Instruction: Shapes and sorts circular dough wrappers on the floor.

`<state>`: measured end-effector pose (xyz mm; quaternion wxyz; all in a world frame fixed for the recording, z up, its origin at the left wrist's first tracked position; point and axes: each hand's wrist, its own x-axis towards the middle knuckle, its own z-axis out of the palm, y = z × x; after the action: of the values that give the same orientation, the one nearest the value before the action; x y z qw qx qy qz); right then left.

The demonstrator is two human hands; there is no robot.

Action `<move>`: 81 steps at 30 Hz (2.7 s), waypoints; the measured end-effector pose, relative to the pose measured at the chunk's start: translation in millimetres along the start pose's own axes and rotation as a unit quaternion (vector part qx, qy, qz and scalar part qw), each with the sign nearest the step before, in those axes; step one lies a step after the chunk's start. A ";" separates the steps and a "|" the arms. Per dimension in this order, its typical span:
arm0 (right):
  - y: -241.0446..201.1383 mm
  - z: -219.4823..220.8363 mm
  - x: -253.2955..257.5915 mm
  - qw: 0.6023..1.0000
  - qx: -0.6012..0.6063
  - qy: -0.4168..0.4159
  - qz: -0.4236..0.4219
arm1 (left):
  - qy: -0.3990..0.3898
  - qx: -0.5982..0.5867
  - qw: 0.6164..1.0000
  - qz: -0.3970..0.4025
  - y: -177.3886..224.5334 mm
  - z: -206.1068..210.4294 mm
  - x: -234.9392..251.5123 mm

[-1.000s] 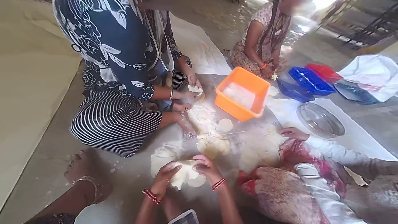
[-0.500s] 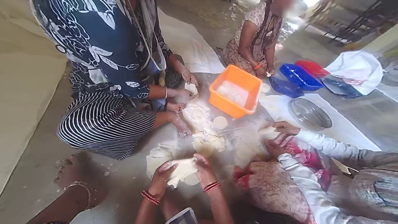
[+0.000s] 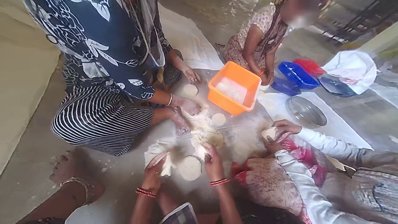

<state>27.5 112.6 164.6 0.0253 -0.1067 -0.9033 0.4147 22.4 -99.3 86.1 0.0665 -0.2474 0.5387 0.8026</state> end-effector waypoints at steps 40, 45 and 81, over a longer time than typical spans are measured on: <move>72.7 40.6 28.4 0.966 -0.033 -0.206 0.152 | 0.044 -0.025 0.999 0.008 8.0 -7.9 3.8; 69.6 39.7 16.7 0.961 -0.041 -0.205 0.179 | 0.045 -0.024 0.999 0.014 2.6 -10.5 7.4; 24.7 53.9 -13.4 0.924 0.346 -0.093 0.137 | -0.188 0.053 0.981 -0.008 -1.0 25.2 -17.1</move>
<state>37.7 85.3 111.3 -0.0803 -0.1748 -0.6786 0.7089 29.4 -73.5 100.8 0.1861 -0.0929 0.5567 0.8042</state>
